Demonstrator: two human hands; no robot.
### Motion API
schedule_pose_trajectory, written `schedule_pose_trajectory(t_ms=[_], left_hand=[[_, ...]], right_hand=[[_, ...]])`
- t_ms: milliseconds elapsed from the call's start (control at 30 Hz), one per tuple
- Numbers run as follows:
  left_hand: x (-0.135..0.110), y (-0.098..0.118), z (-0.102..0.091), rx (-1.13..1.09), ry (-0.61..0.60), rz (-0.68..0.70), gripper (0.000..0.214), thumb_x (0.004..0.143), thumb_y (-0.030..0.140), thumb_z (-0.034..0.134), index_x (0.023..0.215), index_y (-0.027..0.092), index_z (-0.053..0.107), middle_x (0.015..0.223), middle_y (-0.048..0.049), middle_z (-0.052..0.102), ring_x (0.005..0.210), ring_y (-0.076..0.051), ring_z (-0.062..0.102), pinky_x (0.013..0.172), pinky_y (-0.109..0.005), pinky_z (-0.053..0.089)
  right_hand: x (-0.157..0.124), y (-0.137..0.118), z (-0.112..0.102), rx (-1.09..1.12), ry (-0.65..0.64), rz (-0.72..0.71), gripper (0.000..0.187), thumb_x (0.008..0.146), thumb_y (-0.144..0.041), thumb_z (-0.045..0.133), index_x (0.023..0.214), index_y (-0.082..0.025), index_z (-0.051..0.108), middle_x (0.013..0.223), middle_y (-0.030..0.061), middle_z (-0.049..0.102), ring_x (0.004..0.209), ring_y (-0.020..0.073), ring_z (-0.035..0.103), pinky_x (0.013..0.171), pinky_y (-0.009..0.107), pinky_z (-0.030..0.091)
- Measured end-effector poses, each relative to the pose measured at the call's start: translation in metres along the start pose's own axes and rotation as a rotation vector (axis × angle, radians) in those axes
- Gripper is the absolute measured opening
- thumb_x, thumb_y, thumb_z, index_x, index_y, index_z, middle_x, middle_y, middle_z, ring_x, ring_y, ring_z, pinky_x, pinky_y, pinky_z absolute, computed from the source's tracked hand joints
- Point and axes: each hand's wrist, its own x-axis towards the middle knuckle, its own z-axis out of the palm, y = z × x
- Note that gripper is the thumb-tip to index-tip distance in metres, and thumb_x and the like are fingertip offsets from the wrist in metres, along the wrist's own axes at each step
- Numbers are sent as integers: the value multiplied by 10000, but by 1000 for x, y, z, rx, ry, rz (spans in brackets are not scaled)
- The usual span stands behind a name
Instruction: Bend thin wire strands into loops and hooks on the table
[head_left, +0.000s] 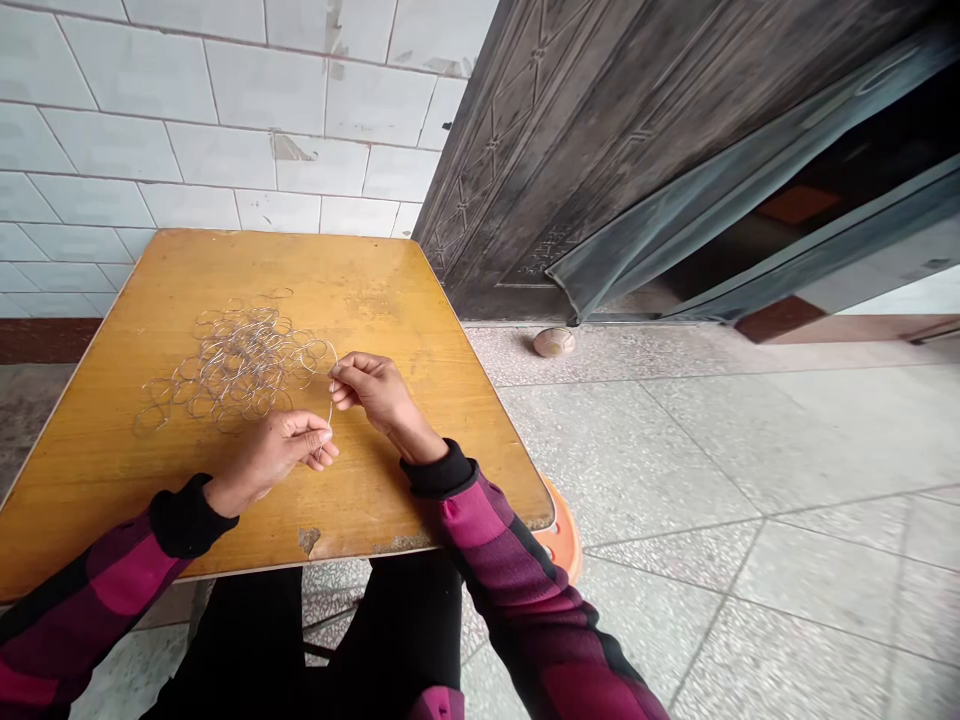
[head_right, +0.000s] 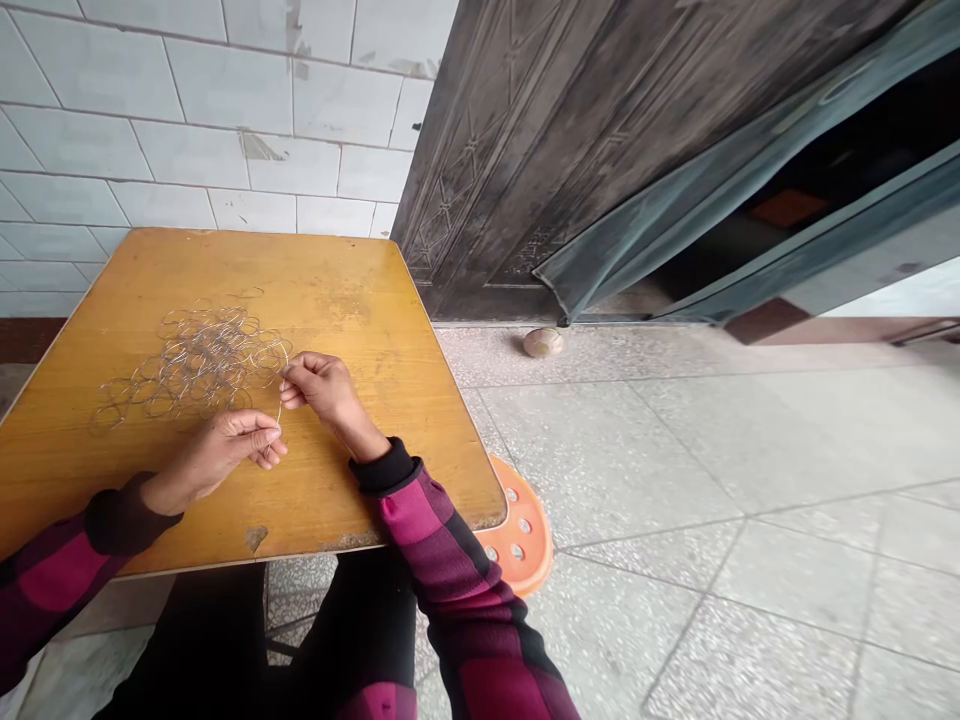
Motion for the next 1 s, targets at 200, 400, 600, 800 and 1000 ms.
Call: schedule_pose_trajectory(t_ms=[200,400,600,800,1000], left_hand=[[3,-6,-3,271,-3,222,138,766,292,664,696,178,696,714,-25,695,673,-145,606,654,-272,475],[-1,-3,5,372,3,199,191,783,300,621,642,176,656,610,1,631,570,-125,516,542,-243,383],[-1,-5,2,454,-24,234,217,828,321,598,678,180,665,669,-3,644,609,-130,544,575,-242,402],[-1,-5,0,516,-39,276,163,837,285,597,730,187,671,713,-12,650,652,-138,569,598,-242,421],[0,-6,-1,578,-28,342,149,849,238,579,737,191,666,731,-12,656,677,-140,598,624,-248,454]], right_hand=[[-1,-1,-1,-3,19,3,185,709,-311,680,639,-166,590,569,-25,628,451,65,563,450,177,472],[-1,-2,2,7,35,3,173,709,-303,669,634,-170,588,562,-26,628,453,66,562,449,174,472],[0,-12,-25,-92,-1,85,157,705,-262,660,611,-160,584,545,-21,622,441,64,555,432,166,458],[1,-13,-81,-404,25,175,167,712,-149,615,547,-149,587,486,-8,610,394,61,524,374,149,410],[10,-2,-106,-585,148,169,216,746,-163,645,533,-153,603,461,10,610,403,90,546,404,190,461]])
